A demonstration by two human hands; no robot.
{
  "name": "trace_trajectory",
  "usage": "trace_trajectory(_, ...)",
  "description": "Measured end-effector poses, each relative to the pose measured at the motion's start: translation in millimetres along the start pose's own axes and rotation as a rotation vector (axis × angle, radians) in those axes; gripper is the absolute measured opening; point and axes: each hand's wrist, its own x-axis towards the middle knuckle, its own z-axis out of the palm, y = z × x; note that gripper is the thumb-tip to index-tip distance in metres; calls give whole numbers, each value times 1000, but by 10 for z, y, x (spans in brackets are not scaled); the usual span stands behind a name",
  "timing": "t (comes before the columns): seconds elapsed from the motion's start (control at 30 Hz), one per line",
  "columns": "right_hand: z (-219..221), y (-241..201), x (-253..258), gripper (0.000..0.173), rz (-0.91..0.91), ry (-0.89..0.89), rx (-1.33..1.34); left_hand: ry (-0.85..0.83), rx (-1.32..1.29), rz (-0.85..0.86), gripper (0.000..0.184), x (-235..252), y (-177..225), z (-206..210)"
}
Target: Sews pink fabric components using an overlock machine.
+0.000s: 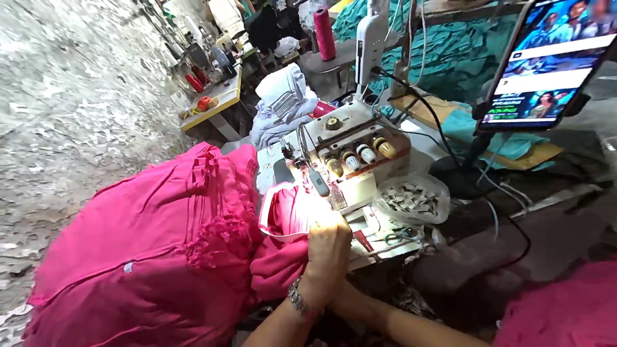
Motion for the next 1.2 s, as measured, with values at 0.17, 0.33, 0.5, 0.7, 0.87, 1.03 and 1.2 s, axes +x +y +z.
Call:
trace_trajectory(0.17,-74,5,116,35,-129,58,59,-8,-412,14,13,-60,-730,-120)
trace_trajectory(0.33,-229,0,114,34,-113,415,122,-145,-565,-110,37,-262,-1803,395)
trace_trajectory(0.5,-282,-135,61,21,-116,564,-106,-98,-333,42,15,-446,-1918,241)
trace_trajectory(0.7,67,-599,356,31,98,-165,-854,72,-543,626,36,-764,-1635,-1194)
trace_trajectory(0.87,190,-303,527,37,89,-525,-1082,35,-224,700,29,-718,-1673,-1240)
trace_trajectory(1.03,-261,-392,173,26,41,-292,-1004,-229,-116,418,21,-917,-2131,-719)
trace_trajectory(1.2,-462,-510,-4,25,-341,-44,-947,-234,-440,693,9,-1465,-1496,-735)
